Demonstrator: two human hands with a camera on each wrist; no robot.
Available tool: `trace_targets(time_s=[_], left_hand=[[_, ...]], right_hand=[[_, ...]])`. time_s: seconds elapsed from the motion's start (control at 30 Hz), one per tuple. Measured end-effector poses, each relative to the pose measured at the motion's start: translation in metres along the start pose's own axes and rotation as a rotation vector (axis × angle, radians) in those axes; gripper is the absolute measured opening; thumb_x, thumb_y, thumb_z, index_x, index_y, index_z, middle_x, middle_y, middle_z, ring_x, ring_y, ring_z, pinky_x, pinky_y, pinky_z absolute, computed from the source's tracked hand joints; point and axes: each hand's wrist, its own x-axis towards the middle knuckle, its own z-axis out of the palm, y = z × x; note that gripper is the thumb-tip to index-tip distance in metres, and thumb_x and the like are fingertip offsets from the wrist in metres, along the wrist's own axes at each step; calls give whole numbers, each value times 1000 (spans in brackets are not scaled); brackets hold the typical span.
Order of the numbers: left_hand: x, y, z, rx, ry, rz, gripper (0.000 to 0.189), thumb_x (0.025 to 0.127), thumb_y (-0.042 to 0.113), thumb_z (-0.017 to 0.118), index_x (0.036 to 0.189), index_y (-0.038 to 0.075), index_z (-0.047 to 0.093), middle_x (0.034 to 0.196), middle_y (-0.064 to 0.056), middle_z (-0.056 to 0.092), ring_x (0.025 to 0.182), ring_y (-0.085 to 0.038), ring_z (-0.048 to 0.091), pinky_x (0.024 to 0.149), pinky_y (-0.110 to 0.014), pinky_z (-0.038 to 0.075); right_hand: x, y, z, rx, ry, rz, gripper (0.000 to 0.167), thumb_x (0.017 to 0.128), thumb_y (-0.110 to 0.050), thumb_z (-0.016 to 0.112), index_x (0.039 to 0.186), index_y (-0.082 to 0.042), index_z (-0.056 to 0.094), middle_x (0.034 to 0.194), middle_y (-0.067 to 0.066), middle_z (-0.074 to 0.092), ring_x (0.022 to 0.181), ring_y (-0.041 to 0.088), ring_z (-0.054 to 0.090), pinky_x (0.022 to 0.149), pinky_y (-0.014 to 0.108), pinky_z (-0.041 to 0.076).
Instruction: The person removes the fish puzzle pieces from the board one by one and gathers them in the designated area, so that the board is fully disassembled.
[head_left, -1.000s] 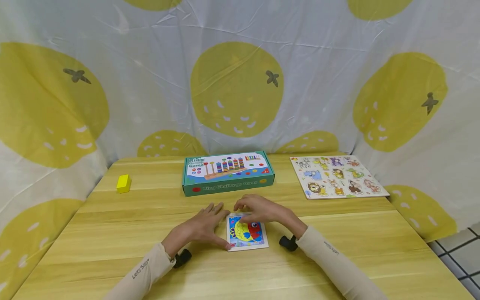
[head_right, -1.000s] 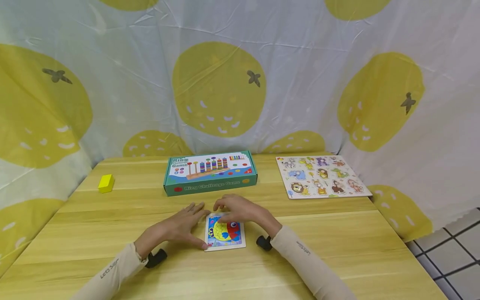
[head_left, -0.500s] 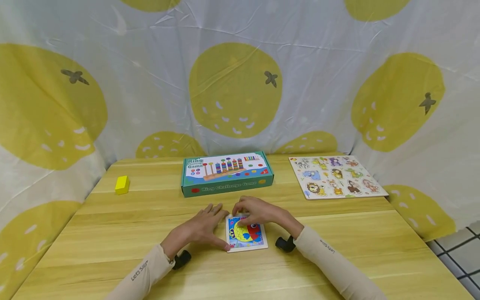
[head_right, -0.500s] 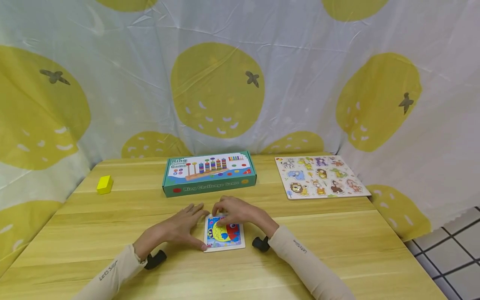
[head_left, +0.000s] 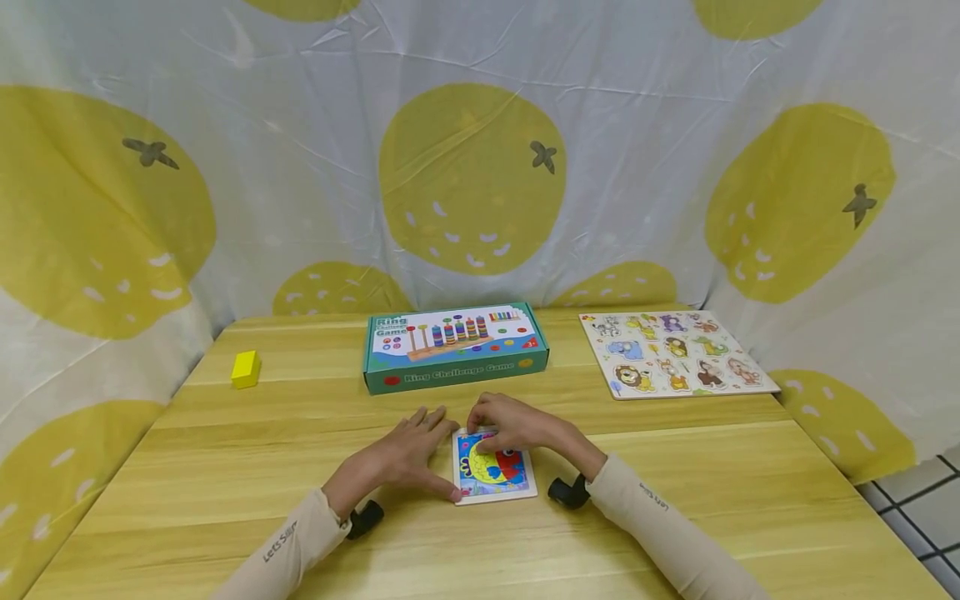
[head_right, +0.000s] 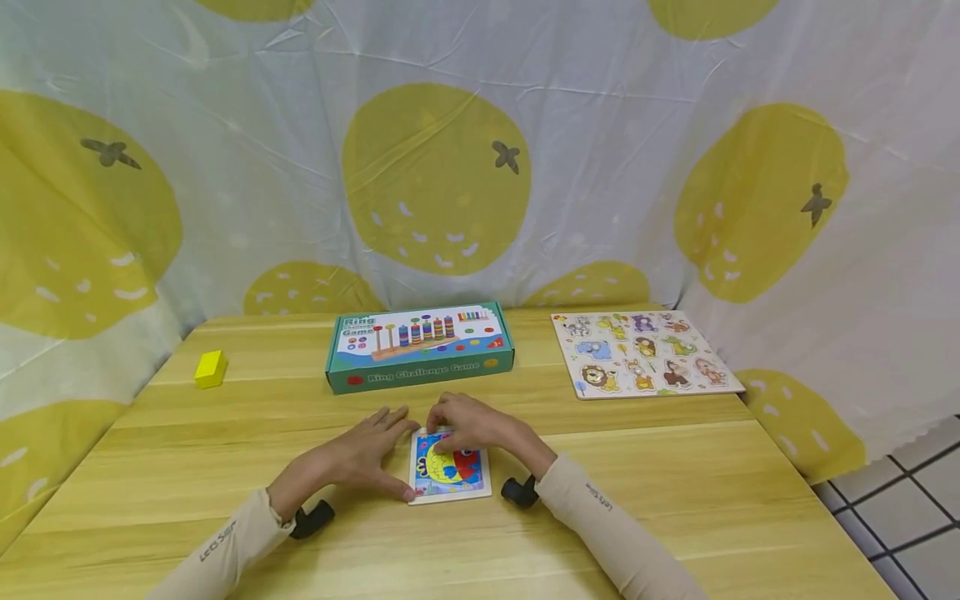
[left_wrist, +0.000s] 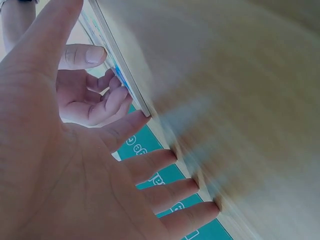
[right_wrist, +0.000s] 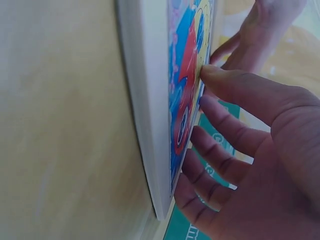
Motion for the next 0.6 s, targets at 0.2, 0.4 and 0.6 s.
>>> trace_targets(time_s=[0.2,0.4,0.6], left_hand=[[1,-2,1,0,-5,-6,97,68,68,73,143,15,40,156,-20,21,141,-49,14,110,-66,16],[1,-2,1,-7,-5,-4,97,68,67,73,143,14,40,156,-20,21,141,-49,14,111,-65,17],[1,-1,1,-9,0,-6,96,68,65,74,142,14,41,156,-20,22,141,-50,15,110,-66,17]], right_hand=[[0,-1,0,-20,1,-5,16,87,-19,71,102,-16,68,105,-5,56,98,11,49,92,29,44],[-2,-1,0,-4,4,3,14,89,-11,66,102,-15,68,106,-5,56,99,12,49,94,30,44],[-2,-1,2,-19,18,-15,14,89,-9,66,101,-14,68,106,-3,57,99,13,49,93,30,42]])
